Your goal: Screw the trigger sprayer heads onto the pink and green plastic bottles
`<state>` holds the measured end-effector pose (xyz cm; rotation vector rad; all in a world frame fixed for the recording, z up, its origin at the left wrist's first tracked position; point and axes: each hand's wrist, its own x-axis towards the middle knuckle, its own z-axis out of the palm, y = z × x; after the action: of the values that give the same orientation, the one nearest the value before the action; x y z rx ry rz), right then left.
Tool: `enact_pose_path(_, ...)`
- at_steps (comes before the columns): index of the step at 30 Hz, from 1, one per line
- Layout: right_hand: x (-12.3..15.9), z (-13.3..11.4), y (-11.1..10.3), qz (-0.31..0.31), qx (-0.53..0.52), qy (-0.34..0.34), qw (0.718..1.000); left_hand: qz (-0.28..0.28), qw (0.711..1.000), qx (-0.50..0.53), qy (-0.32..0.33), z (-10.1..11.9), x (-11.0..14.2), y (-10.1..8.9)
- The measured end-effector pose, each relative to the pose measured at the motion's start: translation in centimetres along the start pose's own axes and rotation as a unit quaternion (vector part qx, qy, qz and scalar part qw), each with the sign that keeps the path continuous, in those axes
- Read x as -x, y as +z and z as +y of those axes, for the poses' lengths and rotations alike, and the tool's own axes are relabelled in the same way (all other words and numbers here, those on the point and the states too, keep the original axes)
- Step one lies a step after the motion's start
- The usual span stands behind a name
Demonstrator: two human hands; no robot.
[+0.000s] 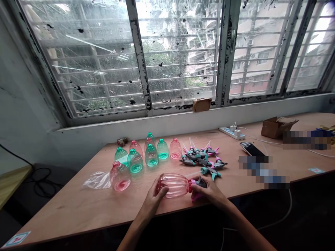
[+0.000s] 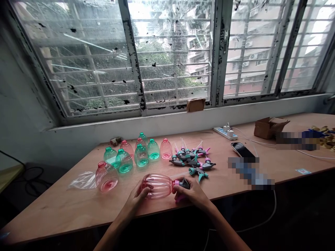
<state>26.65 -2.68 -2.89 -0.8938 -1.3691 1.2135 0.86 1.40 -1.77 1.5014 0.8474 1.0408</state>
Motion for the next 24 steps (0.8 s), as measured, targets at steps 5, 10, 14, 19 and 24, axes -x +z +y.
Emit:
enact_pose_path(5, 0.0, 0.0, 0.2, 0.021, -0.027, 0.008, 0.999, -0.069, 0.99, -0.043, 0.116, 1.3, 1.9, 0.5)
enact_pose_path(10, 2.7, -1.7, 0.7, 0.102, 0.15, -0.134, 0.974, -0.092, 0.992, 0.087, 0.008, 2.7, 1.8, 1.4)
enact_pose_path(14, 5.0, -4.0, 0.9, 0.083, 0.301, -0.227, 0.922, -0.182, 0.955, 0.179, -0.147, 4.9, 0.9, 2.2)
enact_pose_path(19, 4.1, -4.7, 2.2, 0.174, 0.07, -0.077, 0.979, -0.083, 0.993, 0.082, 0.012, 6.2, 0.6, 3.7)
enact_pose_path(24, 2.7, -3.6, 3.3, 0.116, -0.166, 0.107, 0.973, 0.022, 0.991, -0.031, 0.129, 5.6, 1.6, 4.5)
